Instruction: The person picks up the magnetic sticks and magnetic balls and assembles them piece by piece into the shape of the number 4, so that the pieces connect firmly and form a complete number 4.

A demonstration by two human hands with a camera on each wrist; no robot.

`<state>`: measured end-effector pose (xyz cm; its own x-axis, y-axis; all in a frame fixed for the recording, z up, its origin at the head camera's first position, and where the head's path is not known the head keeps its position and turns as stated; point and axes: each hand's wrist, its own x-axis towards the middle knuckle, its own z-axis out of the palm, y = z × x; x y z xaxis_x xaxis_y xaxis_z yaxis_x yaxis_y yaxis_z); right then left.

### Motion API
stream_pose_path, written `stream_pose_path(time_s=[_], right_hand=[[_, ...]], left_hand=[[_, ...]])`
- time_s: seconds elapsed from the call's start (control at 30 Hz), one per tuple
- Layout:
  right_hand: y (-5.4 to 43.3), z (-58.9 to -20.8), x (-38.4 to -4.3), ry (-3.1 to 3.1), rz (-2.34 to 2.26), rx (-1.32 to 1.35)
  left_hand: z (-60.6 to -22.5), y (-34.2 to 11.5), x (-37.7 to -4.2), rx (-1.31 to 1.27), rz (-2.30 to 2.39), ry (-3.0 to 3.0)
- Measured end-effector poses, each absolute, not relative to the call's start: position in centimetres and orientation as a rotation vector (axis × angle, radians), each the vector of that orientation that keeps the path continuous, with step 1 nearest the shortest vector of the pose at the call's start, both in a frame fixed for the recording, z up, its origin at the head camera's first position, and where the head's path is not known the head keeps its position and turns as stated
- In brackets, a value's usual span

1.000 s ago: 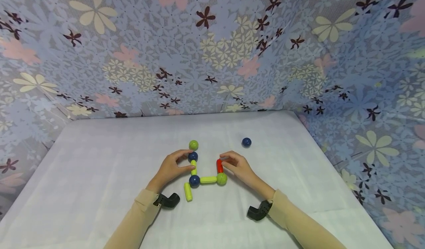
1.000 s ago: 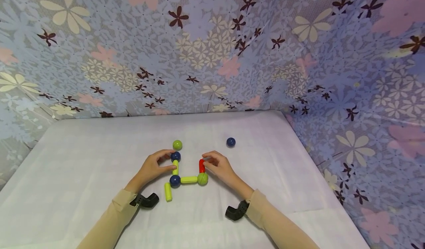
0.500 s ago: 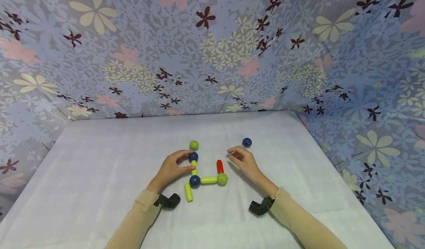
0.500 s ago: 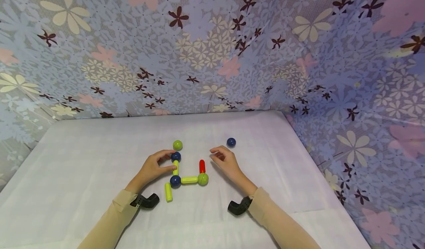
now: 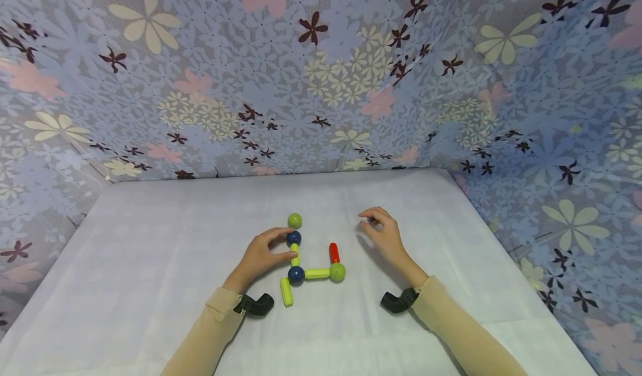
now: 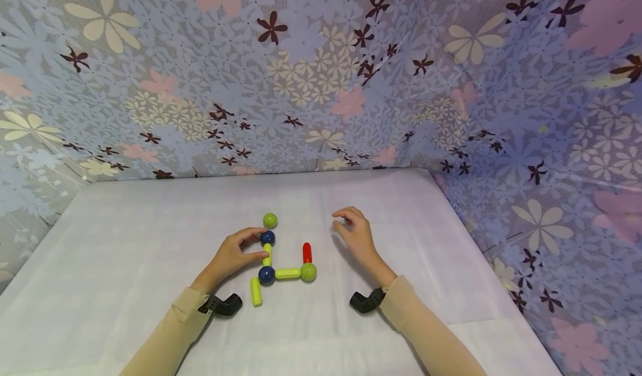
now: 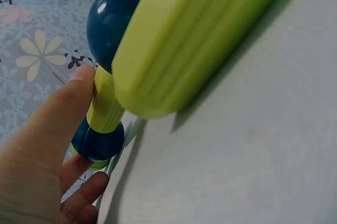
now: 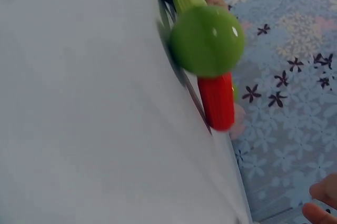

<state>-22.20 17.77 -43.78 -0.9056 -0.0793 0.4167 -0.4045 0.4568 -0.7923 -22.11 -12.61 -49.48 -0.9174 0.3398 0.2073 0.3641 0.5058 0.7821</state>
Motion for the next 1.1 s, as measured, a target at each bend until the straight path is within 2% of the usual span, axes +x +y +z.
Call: stream_pose_path(time_s=[0.6, 0.83, 1.1], right_hand=[[20.0, -44.1, -24.3, -2.408, 1.443, 0.229], [21.6, -47.8, -26.7, -2.466, 1.447, 0.174], [21.8, -48.4, -26.7, -2.534, 1.448, 0.109]], left_hand=[[-49.4, -12.3, -22.1, -0.632, -1.431, -2.704], [-49.2, -12.5, -22.1, -0.625, -1.418, -2.710], [-49.3, -12.5, -22.1, -0.613, -1.433, -2.715]])
